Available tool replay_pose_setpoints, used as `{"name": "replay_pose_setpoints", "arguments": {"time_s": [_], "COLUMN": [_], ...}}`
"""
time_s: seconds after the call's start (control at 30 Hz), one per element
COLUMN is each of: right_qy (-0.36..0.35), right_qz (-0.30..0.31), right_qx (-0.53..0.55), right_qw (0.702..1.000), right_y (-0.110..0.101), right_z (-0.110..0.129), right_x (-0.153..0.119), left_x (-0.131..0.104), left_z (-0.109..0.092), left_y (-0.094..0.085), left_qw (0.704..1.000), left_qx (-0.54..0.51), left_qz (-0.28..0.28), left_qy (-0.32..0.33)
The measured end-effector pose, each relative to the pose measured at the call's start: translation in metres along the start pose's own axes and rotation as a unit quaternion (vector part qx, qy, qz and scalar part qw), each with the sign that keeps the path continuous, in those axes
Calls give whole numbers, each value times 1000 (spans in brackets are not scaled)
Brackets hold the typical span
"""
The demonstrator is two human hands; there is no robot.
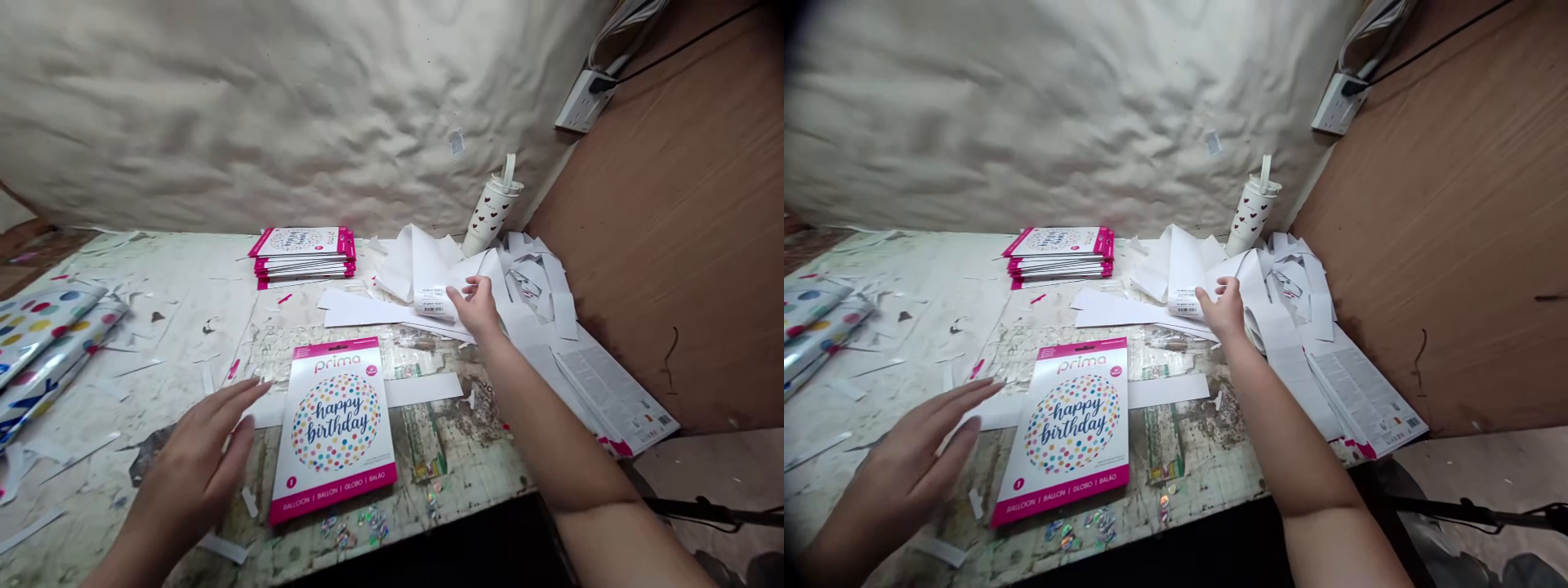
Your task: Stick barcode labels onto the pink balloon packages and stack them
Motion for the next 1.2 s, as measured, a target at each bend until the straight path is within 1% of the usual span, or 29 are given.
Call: {"name": "replay_pose_setpoints", "arguments": {"time_s": [0.03, 0.07, 0.1, 0.13, 0.17, 0.2, 0.23, 0.27, 0.3, 0.33, 0.37, 0.4, 0.43, 0.47, 0.5, 0.6, 0.7, 0.8, 0.93, 1.03, 1.07, 1.1, 1.13, 1.17, 1.2], "right_qy": [1, 4, -1, -19, -47, -81, -114, -141, -158, -166, -171, -177, -184, -192, -203, -251, -322, -387, -456, -504, -519, -529, -531, -523, -502], "right_qz": [4, 20, 48, 78, 109, 141, 175, 208, 234, 250, 258, 260, 255, 244, 230, 180, 132, 82, 1, -51, -60, -64, -61, -49, -29], "right_qx": [17, 34, 51, 74, 109, 151, 193, 229, 252, 262, 263, 257, 244, 223, 196, 83, -20, -102, -187, -241, -249, -249, -237, -214, -177], "right_qw": [1000, 999, 998, 994, 987, 975, 959, 941, 926, 917, 914, 914, 918, 924, 931, 947, 937, 913, 870, 828, 815, 809, 811, 824, 846], "right_y": [-1, 2, 9, 16, 22, 26, 27, 27, 24, 21, 16, 11, 6, 0, -4, -16, -22, -27, -35, -38, -38, -38, -39, -40, -42], "right_z": [-5, -9, -9, -5, 4, 16, 29, 41, 50, 55, 58, 59, 57, 55, 52, 48, 56, 68, 76, 76, 77, 78, 79, 80, 79], "right_x": [16, 27, 33, 34, 30, 22, 11, -1, -11, -19, -24, -26, -27, -26, -24, -21, -28, -36, -45, -54, -60, -66, -72, -78, -82], "left_x": [15, 32, 51, 70, 91, 112, 132, 149, 162, 173, 180, 185, 189, 193, 197, 203, 206, 209, 210, 212, 214, 218, 223, 230, 237], "left_z": [-12, -25, -39, -54, -67, -77, -84, -93, -104, -119, -135, -151, -164, -171, -174, -174, -182, -187, -186, -188, -188, -188, -187, -184, -178], "left_y": [0, 6, 14, 25, 35, 45, 56, 71, 89, 107, 123, 134, 141, 146, 149, 153, 152, 150, 149, 154, 157, 160, 164, 166, 165], "left_qw": [998, 992, 980, 963, 943, 928, 914, 897, 870, 829, 782, 735, 699, 682, 682, 715, 726, 734, 741, 748, 753, 760, 768, 778, 789], "left_qx": [-51, -112, -180, -248, -307, -345, -371, -399, -438, -491, -544, -593, -630, -652, -660, -647, -642, -637, -630, -616, -608, -596, -583, -567, -549], "left_qz": [5, 28, 55, 80, 89, 93, 89, 110, 149, 204, 254, 292, 309, 305, 286, 223, 212, 208, 201, 204, 205, 205, 203, 197, 185], "left_qy": [-19, -40, -59, -74, -91, -109, -135, -155, -170, -172, -165, -152, -139, -132, -132, -141, -122, -110, -121, -138, -147, -159, -173, -188, -205]}}
Point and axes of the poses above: each hand's wrist, its own x-axis towards the middle knuckle, its own y-axis out of the palm, z = x × y, the point moved 9 cm from there along x, towards the middle knuckle, and after that the axes turned 7 degrees about x, right-handed, at the moved point
